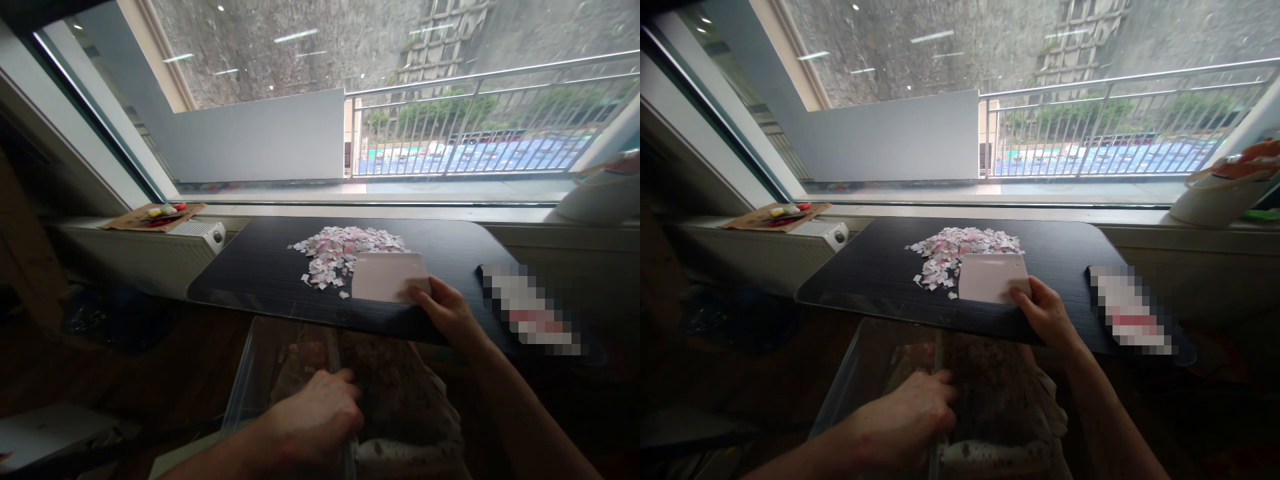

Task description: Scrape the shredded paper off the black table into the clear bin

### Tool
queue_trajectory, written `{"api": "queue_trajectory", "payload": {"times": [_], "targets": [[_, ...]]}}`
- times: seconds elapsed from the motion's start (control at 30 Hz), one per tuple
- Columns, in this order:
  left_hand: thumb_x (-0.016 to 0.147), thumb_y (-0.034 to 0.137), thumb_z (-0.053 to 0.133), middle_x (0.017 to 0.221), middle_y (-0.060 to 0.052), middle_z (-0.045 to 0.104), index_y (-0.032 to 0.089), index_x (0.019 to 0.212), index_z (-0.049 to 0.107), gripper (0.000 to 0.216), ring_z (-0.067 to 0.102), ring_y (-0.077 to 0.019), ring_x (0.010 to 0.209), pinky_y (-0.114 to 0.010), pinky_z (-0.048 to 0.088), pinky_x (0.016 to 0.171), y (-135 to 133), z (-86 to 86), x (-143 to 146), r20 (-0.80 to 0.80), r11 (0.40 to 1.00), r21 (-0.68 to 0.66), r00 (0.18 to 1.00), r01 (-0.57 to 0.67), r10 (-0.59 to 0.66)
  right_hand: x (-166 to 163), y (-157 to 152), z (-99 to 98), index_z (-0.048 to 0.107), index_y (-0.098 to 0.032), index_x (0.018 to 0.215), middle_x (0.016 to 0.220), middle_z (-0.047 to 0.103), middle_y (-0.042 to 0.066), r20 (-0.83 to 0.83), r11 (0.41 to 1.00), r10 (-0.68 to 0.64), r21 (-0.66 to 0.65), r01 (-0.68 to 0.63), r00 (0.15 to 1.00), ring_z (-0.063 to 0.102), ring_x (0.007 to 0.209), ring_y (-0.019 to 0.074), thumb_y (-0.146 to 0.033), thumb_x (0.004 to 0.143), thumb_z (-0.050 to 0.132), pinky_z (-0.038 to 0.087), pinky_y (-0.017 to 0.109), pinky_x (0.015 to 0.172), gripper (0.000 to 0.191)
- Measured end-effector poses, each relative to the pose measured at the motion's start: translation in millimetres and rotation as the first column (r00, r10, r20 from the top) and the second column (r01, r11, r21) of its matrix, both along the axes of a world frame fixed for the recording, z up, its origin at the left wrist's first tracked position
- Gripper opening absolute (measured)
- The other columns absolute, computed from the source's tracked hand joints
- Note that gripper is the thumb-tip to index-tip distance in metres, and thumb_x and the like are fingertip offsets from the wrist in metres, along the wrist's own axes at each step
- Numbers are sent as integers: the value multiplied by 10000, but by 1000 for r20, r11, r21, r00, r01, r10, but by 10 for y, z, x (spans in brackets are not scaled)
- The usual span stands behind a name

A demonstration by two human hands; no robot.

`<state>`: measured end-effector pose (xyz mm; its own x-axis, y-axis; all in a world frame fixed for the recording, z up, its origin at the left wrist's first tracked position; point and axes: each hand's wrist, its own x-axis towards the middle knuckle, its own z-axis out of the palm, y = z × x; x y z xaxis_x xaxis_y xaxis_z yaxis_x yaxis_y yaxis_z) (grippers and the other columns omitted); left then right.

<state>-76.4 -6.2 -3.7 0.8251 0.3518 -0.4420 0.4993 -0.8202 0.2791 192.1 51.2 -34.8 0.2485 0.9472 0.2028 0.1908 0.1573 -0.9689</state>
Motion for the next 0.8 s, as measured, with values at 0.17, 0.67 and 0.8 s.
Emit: {"api": "queue_trajectory", "payload": {"times": [0.17,0.67,0.8], "targets": [[760,209,605,885,-72,634,169,765,636,50,572,-269,961,-346,372,599,1,-21,2,9,1000,14,1000,11,-11,-130,76,46,741,-217,855,761,756,18,40,1000,16,-6,-16,999,667,710,199,-466,725,728,537,307,674,282],[766,220,638,870,-85,628,163,747,628,62,546,-262,963,-324,308,565,9,-29,8,28,1000,17,999,26,-26,-217,52,202,662,-220,717,599,632,-18,90,979,-201,-16,203,975,546,574,164,-427,654,618,439,297,566,221],[781,204,633,869,-90,632,159,751,644,56,555,-261,945,-334,326,557,8,-27,3,51,999,26,998,23,-25,-216,22,197,676,-213,740,607,639,-17,124,993,-114,-10,116,986,547,577,165,-430,661,639,444,301,576,233]]}}
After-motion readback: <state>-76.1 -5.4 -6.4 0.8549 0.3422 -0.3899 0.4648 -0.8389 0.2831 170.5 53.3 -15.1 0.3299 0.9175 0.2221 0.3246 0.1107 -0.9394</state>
